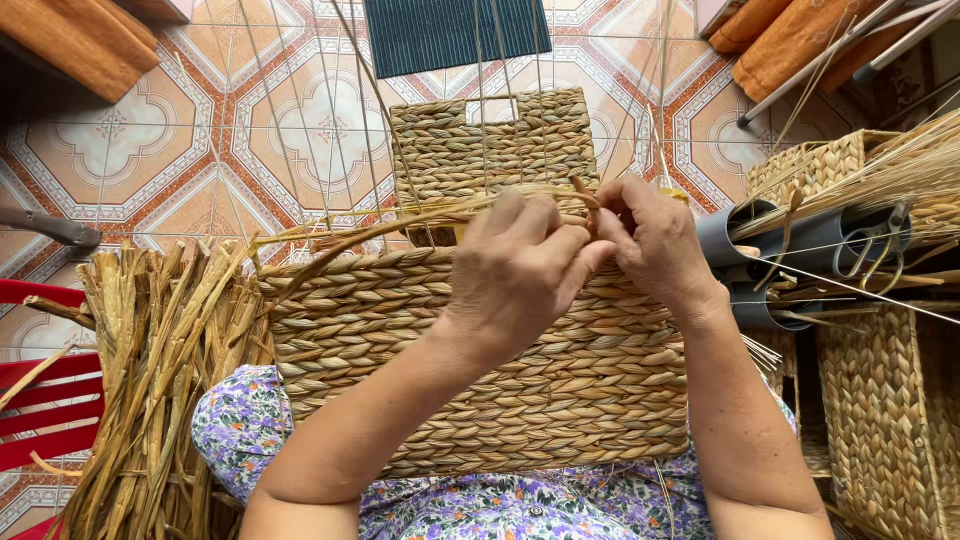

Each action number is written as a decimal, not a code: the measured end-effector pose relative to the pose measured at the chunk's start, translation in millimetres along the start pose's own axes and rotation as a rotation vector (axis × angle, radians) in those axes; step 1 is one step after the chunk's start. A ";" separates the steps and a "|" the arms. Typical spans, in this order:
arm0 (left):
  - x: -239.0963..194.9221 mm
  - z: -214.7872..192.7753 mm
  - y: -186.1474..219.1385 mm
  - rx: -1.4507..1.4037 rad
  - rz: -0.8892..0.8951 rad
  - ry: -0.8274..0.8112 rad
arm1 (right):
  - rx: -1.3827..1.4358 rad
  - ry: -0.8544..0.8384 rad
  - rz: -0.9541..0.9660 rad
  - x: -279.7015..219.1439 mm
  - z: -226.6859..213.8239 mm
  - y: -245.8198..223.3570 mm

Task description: The person weaves dried palm leaves into a rectangular basket frame using a tight over-and-under pattern. They sit on the floor, pulling strands from a pile to their left and threading them through the vertical wires of the basket structure.

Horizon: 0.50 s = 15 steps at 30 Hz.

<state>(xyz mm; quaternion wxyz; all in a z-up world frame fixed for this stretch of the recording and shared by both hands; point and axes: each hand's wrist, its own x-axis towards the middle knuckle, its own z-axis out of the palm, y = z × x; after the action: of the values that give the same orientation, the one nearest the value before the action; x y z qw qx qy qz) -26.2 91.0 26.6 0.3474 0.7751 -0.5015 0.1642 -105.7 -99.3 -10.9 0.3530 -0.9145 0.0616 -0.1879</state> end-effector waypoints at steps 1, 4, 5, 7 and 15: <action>-0.1 7.3 2.2 0.031 -0.052 -0.062 | 0.018 0.021 0.045 -1.7 1.5 0.7; 14.4 36.1 -12.6 -0.038 -0.387 -0.448 | 0.082 0.012 0.030 -4.3 1.9 5.9; 19.8 44.9 -19.8 -0.259 -0.495 -0.521 | 0.103 0.012 0.026 -6.2 1.5 7.6; 32.7 60.7 -33.7 -0.712 -0.701 -0.653 | 0.147 0.010 0.019 -10.1 -0.3 10.9; 44.7 42.8 -56.0 -0.485 -0.418 -0.283 | 0.451 -0.074 0.291 -6.5 -6.3 14.1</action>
<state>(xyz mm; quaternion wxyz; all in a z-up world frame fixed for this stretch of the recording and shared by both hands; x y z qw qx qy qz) 39.5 45.5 2.5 0.4747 0.7709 -0.3998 -0.1435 -113.8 -112.1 -18.0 0.5730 -0.8006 0.1359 -0.1108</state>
